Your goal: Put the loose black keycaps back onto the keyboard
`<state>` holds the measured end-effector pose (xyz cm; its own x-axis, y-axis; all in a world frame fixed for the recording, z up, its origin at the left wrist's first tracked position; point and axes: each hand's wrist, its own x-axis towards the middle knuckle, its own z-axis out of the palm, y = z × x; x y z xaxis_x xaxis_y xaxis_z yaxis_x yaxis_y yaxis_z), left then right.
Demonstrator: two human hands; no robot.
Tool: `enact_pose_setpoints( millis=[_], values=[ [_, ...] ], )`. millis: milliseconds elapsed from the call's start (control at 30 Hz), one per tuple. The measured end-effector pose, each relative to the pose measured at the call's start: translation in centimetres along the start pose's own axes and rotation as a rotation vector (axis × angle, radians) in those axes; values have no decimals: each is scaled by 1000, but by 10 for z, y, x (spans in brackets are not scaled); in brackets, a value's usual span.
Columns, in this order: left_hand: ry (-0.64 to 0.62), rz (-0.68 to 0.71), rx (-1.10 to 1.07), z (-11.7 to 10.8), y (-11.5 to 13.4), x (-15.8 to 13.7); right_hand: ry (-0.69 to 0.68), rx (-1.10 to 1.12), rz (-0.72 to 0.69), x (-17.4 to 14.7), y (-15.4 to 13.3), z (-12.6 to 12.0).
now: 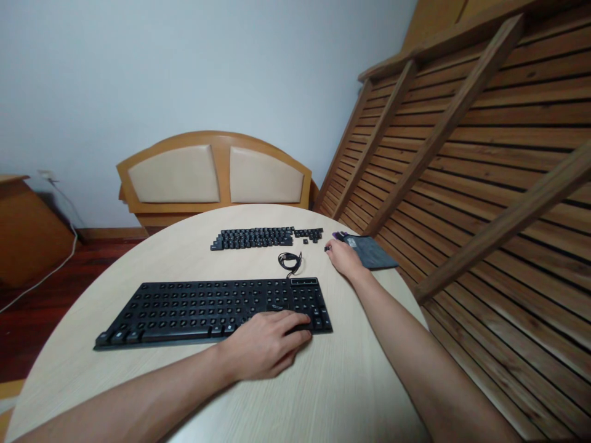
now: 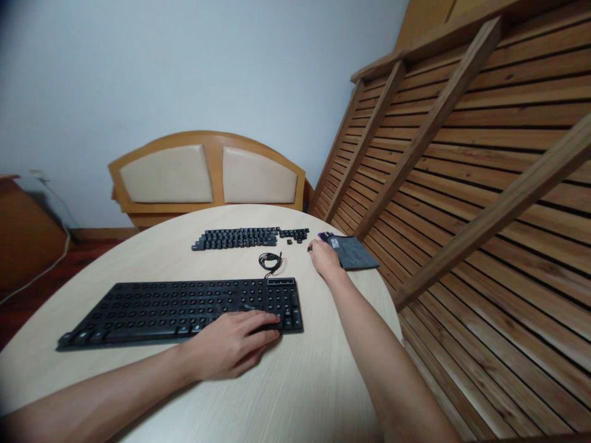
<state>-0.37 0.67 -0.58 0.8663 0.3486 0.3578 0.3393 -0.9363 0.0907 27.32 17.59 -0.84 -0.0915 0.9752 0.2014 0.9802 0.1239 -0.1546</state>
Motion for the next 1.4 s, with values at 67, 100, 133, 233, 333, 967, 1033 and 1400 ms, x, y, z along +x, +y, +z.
enact_pose_setpoints(
  millis=[67, 100, 133, 233, 333, 967, 1033, 1400],
  values=[
    [11, 7, 3, 1, -1, -1, -15, 10, -2, -9, -1, -4],
    [17, 7, 8, 1, -2, -1, -26, 16, -7, -14, -2, -6],
    [22, 6, 14, 2, -3, -2, -41, 26, -16, -19, -3, -9],
    [21, -2, 39, 4, -4, -3, -99, 69, -69, -36, -8, -23],
    [7, 1, 60, 6, -5, -5, -161, 171, -166, -54, -16, -40],
    [58, 4, 95, 4, -7, -2, -481, 442, -647, -86, -59, -60],
    [64, 8, 80, 4, -7, -2, -482, 436, -643, -85, -59, -59],
    [43, -9, 27, 3, -7, -4, -485, 457, -654, -85, -59, -59]
  ],
)
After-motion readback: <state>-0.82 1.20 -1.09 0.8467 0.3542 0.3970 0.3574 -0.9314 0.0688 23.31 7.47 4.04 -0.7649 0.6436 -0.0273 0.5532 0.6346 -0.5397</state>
